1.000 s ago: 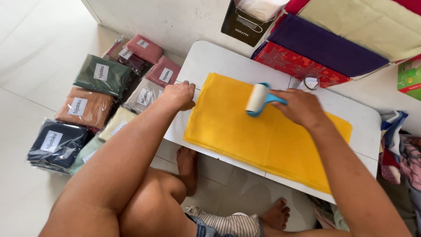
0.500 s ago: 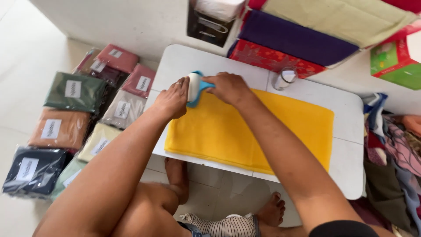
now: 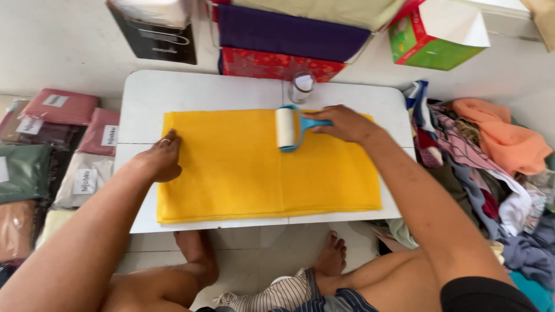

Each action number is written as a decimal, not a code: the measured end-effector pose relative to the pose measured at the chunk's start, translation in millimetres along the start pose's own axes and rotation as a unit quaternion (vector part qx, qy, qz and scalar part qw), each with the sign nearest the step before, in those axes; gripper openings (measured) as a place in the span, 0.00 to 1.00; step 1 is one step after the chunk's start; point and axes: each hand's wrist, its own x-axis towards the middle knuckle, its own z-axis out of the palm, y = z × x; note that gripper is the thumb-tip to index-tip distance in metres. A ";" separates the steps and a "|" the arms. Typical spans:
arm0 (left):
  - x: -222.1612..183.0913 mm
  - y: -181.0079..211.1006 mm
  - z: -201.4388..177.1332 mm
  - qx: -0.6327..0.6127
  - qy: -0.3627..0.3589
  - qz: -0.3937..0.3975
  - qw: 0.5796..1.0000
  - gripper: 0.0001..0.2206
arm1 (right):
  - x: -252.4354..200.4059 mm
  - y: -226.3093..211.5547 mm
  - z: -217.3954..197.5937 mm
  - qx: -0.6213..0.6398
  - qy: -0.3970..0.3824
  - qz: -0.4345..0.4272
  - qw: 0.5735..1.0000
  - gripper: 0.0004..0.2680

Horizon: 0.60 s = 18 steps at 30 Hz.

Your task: A person uses a lint roller to clean a yellow fabric item on a small table and then folds it.

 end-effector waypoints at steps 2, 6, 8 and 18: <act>1.8 0.5 1.8 0.015 0.001 0.000 1.000 0.41 | -34.1 40.9 -15.8 -0.015 0.011 0.035 0.999 0.17; 11.5 -9.0 10.7 0.035 0.013 0.000 0.999 0.41 | -98.3 126.7 -32.8 -0.062 0.033 0.143 0.987 0.17; 17.4 -12.5 13.9 0.030 0.014 -0.005 0.999 0.42 | -124.6 142.6 -33.5 -0.017 0.059 0.184 0.981 0.16; 24.3 0.0 -23.7 0.016 0.059 -0.052 0.997 0.37 | -183.6 46.6 -86.8 -0.001 0.288 0.165 0.943 0.16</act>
